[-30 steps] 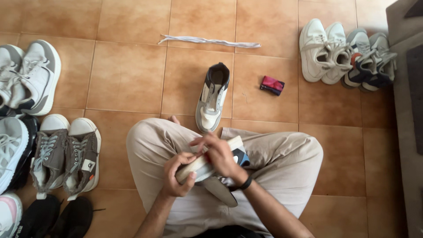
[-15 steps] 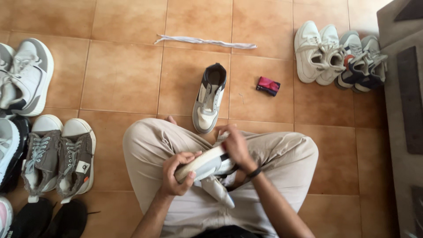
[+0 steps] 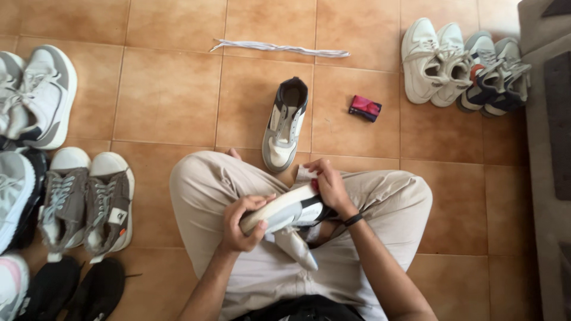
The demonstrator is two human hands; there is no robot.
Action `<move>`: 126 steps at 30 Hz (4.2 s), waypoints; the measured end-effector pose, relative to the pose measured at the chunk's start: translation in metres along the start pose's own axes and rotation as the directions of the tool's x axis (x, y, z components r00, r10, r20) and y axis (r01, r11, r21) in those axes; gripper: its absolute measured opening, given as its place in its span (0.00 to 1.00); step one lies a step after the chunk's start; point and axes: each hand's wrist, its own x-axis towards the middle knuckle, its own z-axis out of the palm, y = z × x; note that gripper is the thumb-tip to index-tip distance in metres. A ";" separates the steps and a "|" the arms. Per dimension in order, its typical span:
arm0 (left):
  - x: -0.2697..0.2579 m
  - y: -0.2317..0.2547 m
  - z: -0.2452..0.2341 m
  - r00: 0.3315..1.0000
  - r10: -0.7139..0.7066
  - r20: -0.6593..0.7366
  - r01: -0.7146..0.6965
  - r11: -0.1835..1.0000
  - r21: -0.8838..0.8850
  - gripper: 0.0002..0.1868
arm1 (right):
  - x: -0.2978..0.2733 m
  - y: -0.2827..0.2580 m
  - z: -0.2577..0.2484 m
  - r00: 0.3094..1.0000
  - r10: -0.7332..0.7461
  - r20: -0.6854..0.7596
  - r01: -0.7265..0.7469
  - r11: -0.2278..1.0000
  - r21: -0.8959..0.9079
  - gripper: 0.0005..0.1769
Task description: The person sits on a tiled floor and wipes a white and grey sneaker with a red cloth. They handle the shoe and cloth by hand, rotating the shoe to clean different areas including the toe, sides, and heel. Several other shoes are visible nearby.
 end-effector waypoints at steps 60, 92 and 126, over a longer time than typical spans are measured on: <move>0.148 -0.107 0.066 0.999 0.036 -0.008 -0.035 0.999 0.015 0.11 | 0.110 0.072 -0.028 0.942 -0.150 -0.299 0.161 0.987 0.012 0.22; 0.134 -0.153 0.071 0.982 -0.150 -0.118 0.124 0.972 -0.199 0.14 | 0.122 0.063 -0.035 0.941 -0.049 -0.335 0.023 0.997 -0.080 0.19; 0.132 -0.129 0.075 0.957 -0.115 -0.266 0.161 0.974 0.161 0.09 | 0.127 0.091 -0.043 0.878 -0.227 -0.421 0.058 0.924 -0.377 0.17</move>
